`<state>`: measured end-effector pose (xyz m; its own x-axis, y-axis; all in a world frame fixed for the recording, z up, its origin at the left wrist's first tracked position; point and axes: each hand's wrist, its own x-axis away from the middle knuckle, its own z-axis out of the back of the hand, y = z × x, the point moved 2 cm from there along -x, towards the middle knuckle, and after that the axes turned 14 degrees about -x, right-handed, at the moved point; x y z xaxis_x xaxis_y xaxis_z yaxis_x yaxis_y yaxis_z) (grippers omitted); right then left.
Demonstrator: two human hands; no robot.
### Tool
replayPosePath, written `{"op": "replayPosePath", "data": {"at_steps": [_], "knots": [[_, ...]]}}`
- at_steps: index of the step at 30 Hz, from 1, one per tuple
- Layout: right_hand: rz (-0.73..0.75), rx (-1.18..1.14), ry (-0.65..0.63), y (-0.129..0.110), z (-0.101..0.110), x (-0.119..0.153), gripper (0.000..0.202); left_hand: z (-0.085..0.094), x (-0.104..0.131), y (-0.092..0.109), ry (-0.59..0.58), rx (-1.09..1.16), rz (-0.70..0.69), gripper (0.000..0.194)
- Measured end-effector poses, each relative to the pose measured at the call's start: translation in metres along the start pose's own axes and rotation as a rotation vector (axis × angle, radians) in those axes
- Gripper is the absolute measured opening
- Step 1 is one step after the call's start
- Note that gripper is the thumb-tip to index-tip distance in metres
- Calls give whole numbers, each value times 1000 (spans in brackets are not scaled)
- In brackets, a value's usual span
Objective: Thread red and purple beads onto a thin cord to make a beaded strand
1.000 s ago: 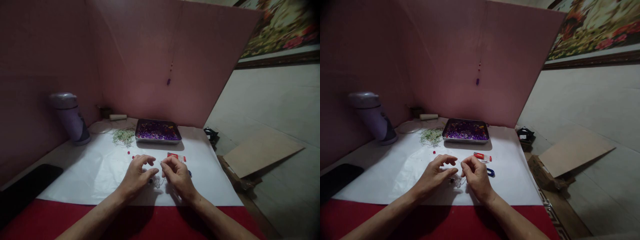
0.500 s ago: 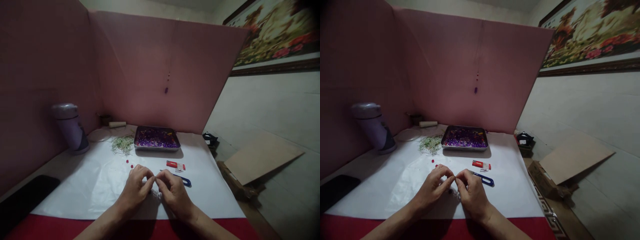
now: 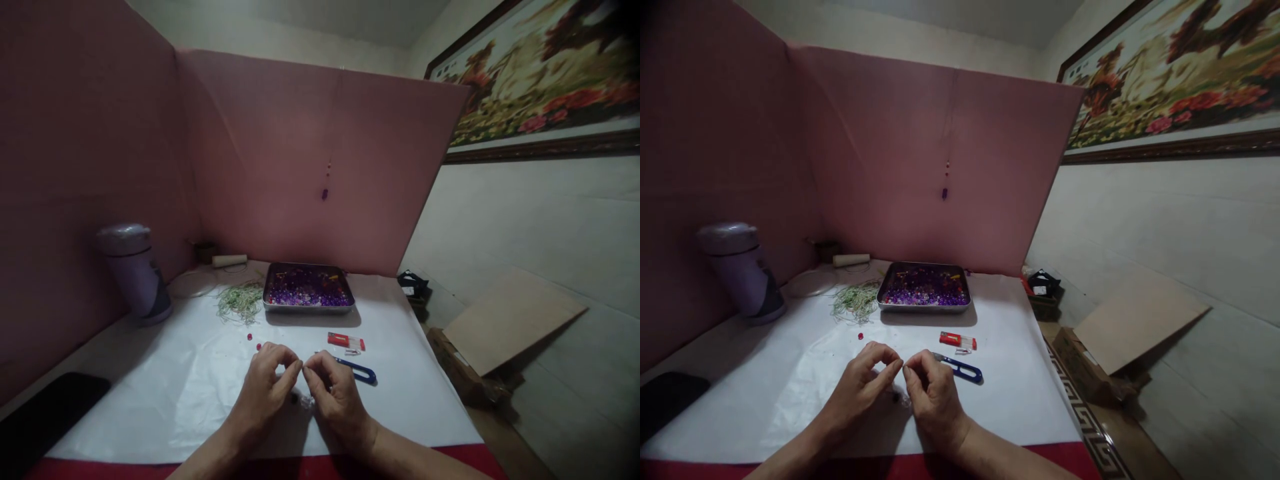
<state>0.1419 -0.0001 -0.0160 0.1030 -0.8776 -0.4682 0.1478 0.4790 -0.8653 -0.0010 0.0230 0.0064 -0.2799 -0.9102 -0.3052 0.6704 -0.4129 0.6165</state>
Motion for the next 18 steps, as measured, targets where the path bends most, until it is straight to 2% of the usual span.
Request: {"op": "replayPosePath", "data": {"at_steps": [3, 7, 9, 18], "knots": [[-3, -5, -1, 0, -1, 1, 17, 4, -3, -2, 42, 61, 41, 24], [-12, -38, 40, 1, 2, 3, 17, 12, -8, -10, 199, 64, 122, 26], [-16, -63, 52, 2, 3, 4, 17, 13, -10, -15, 234, 36, 153, 25], [2, -95, 15, -1, 2, 3, 18, 9, -9, -27, 235, -107, 191, 25]]}}
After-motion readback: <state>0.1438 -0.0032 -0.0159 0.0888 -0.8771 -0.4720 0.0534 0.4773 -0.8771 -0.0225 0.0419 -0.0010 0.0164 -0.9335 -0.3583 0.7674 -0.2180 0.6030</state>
